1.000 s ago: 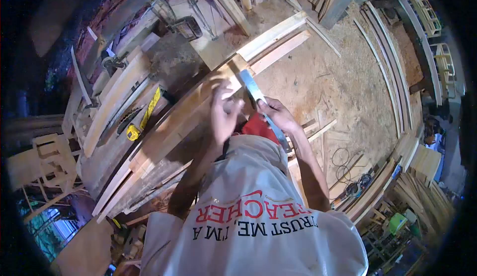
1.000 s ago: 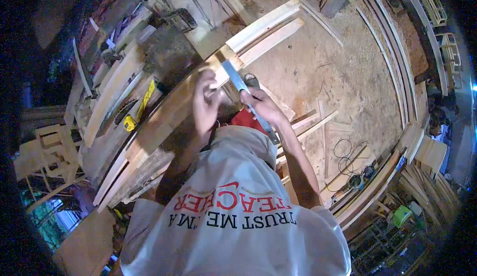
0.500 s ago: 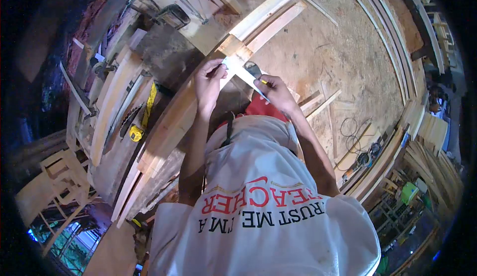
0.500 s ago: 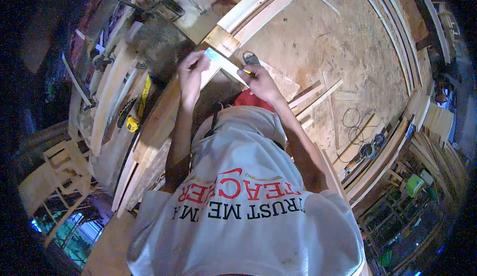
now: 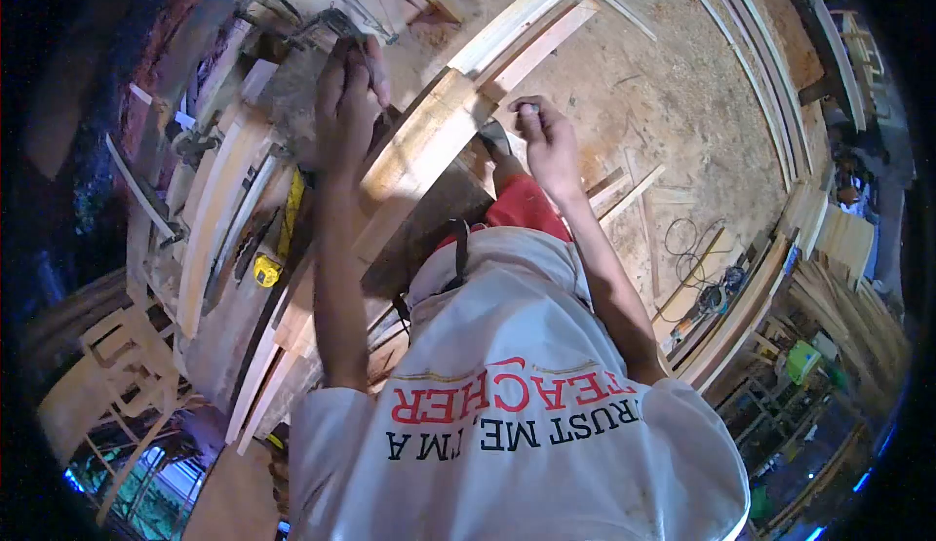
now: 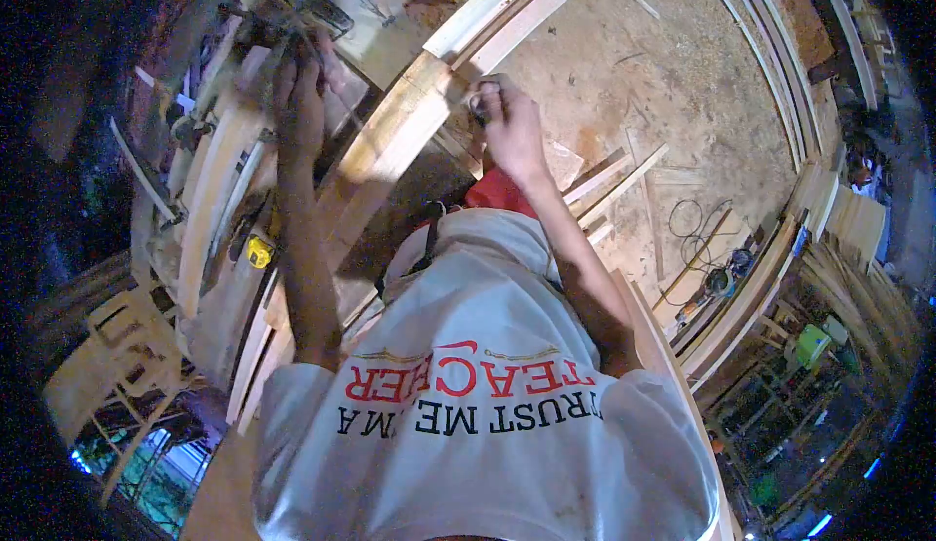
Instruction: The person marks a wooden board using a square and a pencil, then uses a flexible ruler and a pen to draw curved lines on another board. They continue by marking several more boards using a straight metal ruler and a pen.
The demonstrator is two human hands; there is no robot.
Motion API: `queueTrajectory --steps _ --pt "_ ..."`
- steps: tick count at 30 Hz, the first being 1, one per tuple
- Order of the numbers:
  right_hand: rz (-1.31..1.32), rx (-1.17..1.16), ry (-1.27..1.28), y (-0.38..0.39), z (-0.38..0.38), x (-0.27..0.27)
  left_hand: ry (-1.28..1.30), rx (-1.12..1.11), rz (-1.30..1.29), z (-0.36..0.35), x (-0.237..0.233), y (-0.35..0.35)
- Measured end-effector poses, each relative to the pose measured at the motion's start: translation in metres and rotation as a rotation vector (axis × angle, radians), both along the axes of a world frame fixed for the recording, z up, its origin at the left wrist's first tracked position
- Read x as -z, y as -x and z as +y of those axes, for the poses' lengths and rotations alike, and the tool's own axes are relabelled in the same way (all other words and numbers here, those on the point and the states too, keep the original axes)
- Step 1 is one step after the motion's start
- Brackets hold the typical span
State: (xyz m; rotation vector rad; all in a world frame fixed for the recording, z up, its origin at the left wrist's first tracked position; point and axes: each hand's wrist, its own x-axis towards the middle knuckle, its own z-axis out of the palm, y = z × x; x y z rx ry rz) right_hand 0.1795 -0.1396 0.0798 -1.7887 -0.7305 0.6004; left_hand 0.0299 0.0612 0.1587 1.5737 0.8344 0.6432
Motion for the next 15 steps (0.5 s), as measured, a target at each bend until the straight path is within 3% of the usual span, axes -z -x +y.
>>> queueTrajectory --steps 1,2,3,5,7,9,13,15 --pt "-0.054 0.071 0.062 -0.009 -0.002 0.004 -0.141 0.013 0.066 0.009 0.000 0.002" --pt "0.090 0.084 0.249 -0.016 -0.003 0.006 -0.229 0.150 0.014 0.026 0.017 0.002" --pt "0.080 0.076 0.250 -0.018 -0.004 0.017 -0.229 0.140 0.005 0.030 0.035 0.009" --pt "0.008 0.076 0.167 -0.020 -0.005 0.055 -0.448 0.084 0.113 0.022 0.028 0.013" --pt "-0.153 0.036 0.251 -0.017 -0.001 0.062 -0.454 0.112 0.176 0.023 0.033 0.030" --pt "-0.028 -0.057 0.285 -0.010 0.007 0.043 -0.670 0.243 0.511 0.011 0.053 0.048" --pt "0.145 -0.027 0.302 -0.005 0.018 0.085 -0.786 0.204 0.796 -0.020 0.103 0.081" --pt "0.293 -0.180 0.359 -0.012 0.023 0.091 -0.546 0.233 0.903 -0.026 0.112 0.093"
